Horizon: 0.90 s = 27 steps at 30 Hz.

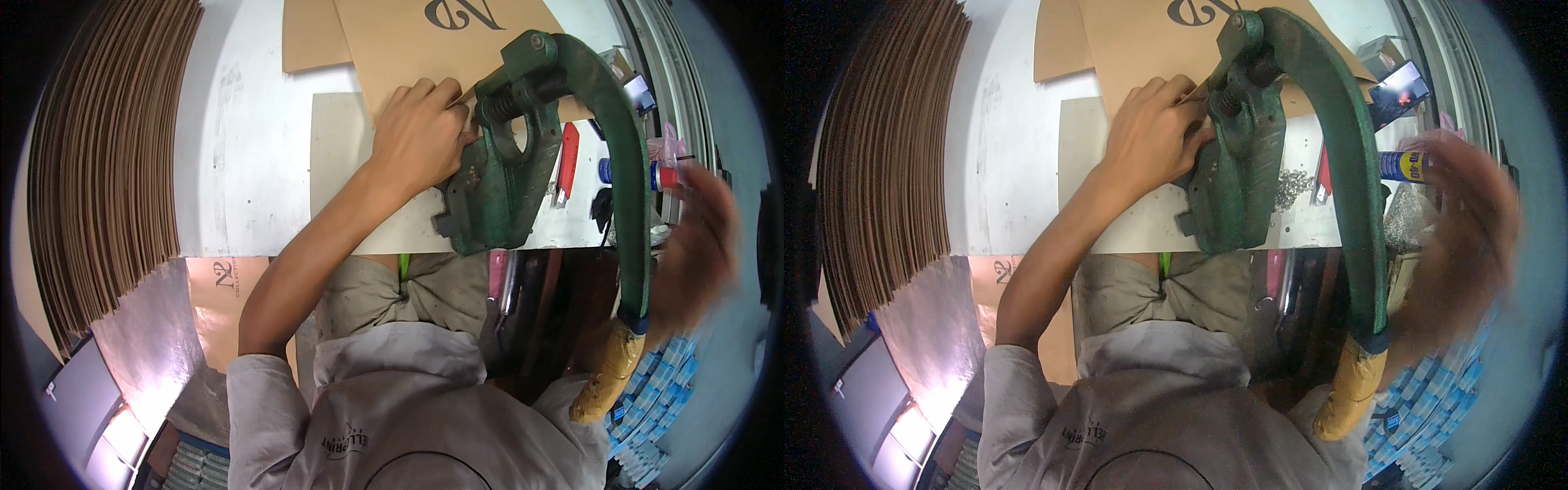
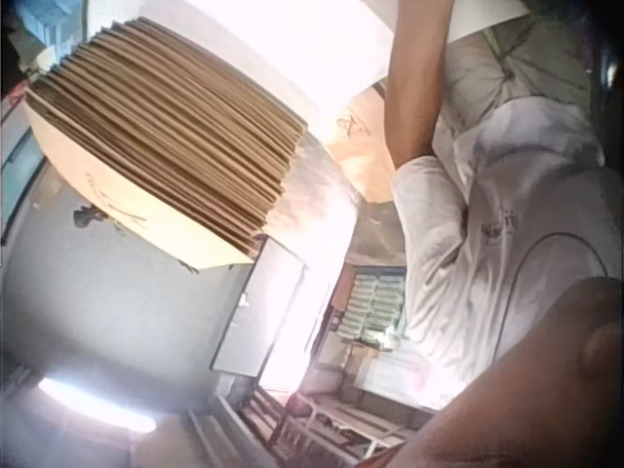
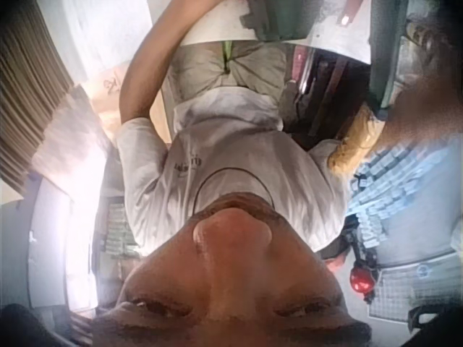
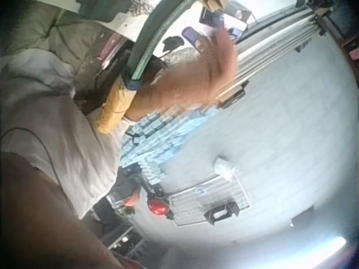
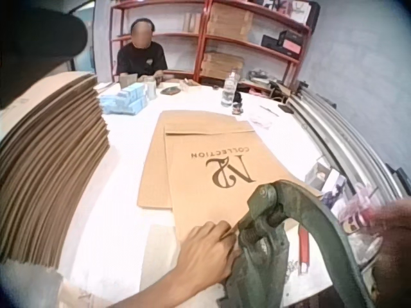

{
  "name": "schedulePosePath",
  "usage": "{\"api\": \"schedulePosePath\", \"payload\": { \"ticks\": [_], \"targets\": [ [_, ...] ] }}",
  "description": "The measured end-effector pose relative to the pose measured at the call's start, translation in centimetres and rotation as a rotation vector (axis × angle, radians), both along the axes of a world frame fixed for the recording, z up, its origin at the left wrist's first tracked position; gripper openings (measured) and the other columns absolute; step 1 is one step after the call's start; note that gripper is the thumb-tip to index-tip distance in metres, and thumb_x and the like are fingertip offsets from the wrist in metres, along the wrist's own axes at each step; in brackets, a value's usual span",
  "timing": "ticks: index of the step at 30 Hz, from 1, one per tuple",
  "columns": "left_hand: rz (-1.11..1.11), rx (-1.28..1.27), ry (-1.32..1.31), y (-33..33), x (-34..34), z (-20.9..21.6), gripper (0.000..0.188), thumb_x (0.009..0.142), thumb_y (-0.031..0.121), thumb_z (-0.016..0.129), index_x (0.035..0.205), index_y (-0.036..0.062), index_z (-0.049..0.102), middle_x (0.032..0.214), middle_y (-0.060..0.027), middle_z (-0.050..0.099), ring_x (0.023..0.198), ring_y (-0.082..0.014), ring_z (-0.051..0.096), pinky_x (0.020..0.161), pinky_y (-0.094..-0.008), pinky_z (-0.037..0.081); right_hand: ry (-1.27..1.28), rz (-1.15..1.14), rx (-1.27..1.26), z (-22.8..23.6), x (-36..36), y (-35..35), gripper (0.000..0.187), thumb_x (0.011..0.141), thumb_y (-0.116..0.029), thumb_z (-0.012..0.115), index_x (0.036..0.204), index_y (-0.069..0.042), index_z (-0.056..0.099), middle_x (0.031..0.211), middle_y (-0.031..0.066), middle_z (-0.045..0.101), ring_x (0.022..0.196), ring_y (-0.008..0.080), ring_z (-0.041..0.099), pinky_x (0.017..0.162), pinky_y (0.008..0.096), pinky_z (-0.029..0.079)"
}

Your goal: The person uses a green manual hole punch to punch holes in individual cardboard sheets. They repeatedly pick up a sheet, align it under the punch, press the handle, and place the finished sheet on a growing stack.

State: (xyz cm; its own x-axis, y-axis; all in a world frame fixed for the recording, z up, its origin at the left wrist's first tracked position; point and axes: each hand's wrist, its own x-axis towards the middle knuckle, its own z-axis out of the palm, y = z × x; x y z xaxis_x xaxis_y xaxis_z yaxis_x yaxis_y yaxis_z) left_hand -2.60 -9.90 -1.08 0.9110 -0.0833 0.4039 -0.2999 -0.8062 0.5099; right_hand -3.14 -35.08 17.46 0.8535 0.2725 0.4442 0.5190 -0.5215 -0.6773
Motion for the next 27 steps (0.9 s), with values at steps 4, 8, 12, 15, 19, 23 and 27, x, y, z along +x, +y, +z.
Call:
{"api": "schedulePosePath", "payload": {
  "ticks": [4, 8, 12, 15, 19, 23, 27],
  "targets": [
    [-0.001, -0.037, -0.066, -0.4, -0.1, -0.4, 0.025, 0.079, 0.019, 0.082, 0.098, 0.0028, 0.078, 0.107, -0.0074, 0.066, 0.1, -0.029, 0.063, 0.087, -0.0418, 0.05, -0.145, 0.466, -0.434, -0.1, -5.6, 1.9, 0.036, 0.102, -0.022, 0.06, 0.127, 0.004, 0.065, 0.12, 0.0185, 0.071, 0.108, 0.0235, 0.07, 0.093, 0.0313, 0.054],
    [-0.013, 0.021, -0.094, -0.7, -0.2, -0.2, 0.026, 0.08, 0.017, 0.079, 0.101, 0.0027, 0.077, 0.105, -0.0065, 0.065, 0.099, -0.0281, 0.064, 0.083, -0.0419, 0.051, -0.132, 0.677, -0.58, -2.1, -6.9, 3.2, 0.033, 0.102, -0.018, 0.058, 0.126, 0.003, 0.066, 0.119, 0.0176, 0.072, 0.109, 0.0234, 0.069, 0.097, 0.0327, 0.052],
    [-0.042, 0.188, -0.057, -0.8, 0.1, 0.2, 0.017, 0.084, 0.009, 0.074, 0.101, 0.0053, 0.077, 0.112, -0.0092, 0.066, 0.102, -0.0289, 0.065, 0.084, -0.0419, 0.054, 0.009, 0.702, -0.342, 2.3, -6.6, 1.3, 0.03, 0.103, -0.015, 0.057, 0.125, 0.003, 0.067, 0.118, 0.0168, 0.072, 0.11, 0.0232, 0.068, 0.1, 0.0341, 0.05],
    [0.094, 0.273, -0.13, 3.4, 1.5, -0.1, 0.016, 0.086, 0.003, 0.067, 0.1, 0.0041, 0.076, 0.111, -0.0117, 0.069, 0.1, -0.0311, 0.068, 0.082, -0.0385, 0.056, 0.087, 0.437, 0.095, 0.5, -3.4, 0.4, 0.029, 0.103, -0.012, 0.055, 0.125, 0.002, 0.068, 0.117, 0.0161, 0.073, 0.111, 0.0231, 0.068, 0.103, 0.0351, 0.049],
    [0.292, -0.39, -0.455, 6.9, 1.8, 5.1, 0.013, 0.095, 0.003, 0.063, 0.101, -0.0008, 0.074, 0.098, -0.0117, 0.074, 0.092, -0.025, 0.072, 0.081, -0.0363, 0.056, 0.283, 0.169, -0.216, -11.6, 4.5, -2.8, 0.028, 0.099, -0.015, 0.064, 0.119, 0.004, 0.069, 0.114, 0.0168, 0.074, 0.107, 0.0261, 0.069, 0.095, 0.0383, 0.052],
    [0.639, -0.819, -0.685, 10.4, -4.0, 12.5, 0.021, 0.105, 0.015, 0.065, 0.103, -0.0047, 0.073, 0.089, -0.0008, 0.066, 0.082, -0.0057, 0.056, 0.073, -0.0222, 0.046, 0.072, 0.13, -0.227, -22.6, 5.9, -4.4, 0.02, 0.087, 0.0, 0.065, 0.106, 0.003, 0.064, 0.094, 0.0131, 0.059, 0.09, 0.0252, 0.059, 0.081, 0.037, 0.048],
    [0.584, -1.058, -0.87, 14.1, -14.1, 18.7, 0.029, 0.108, 0.017, 0.059, 0.126, -0.0045, 0.064, 0.115, -0.014, 0.072, 0.1, -0.019, 0.072, 0.086, -0.032, 0.061, 0.191, 0.144, -0.168, -23.2, 6.2, -4.5, 0.023, 0.079, 0.009, 0.057, 0.1, 0.007, 0.066, 0.087, 0.0149, 0.055, 0.079, 0.0258, 0.055, 0.072, 0.0385, 0.044]
  ]
}}
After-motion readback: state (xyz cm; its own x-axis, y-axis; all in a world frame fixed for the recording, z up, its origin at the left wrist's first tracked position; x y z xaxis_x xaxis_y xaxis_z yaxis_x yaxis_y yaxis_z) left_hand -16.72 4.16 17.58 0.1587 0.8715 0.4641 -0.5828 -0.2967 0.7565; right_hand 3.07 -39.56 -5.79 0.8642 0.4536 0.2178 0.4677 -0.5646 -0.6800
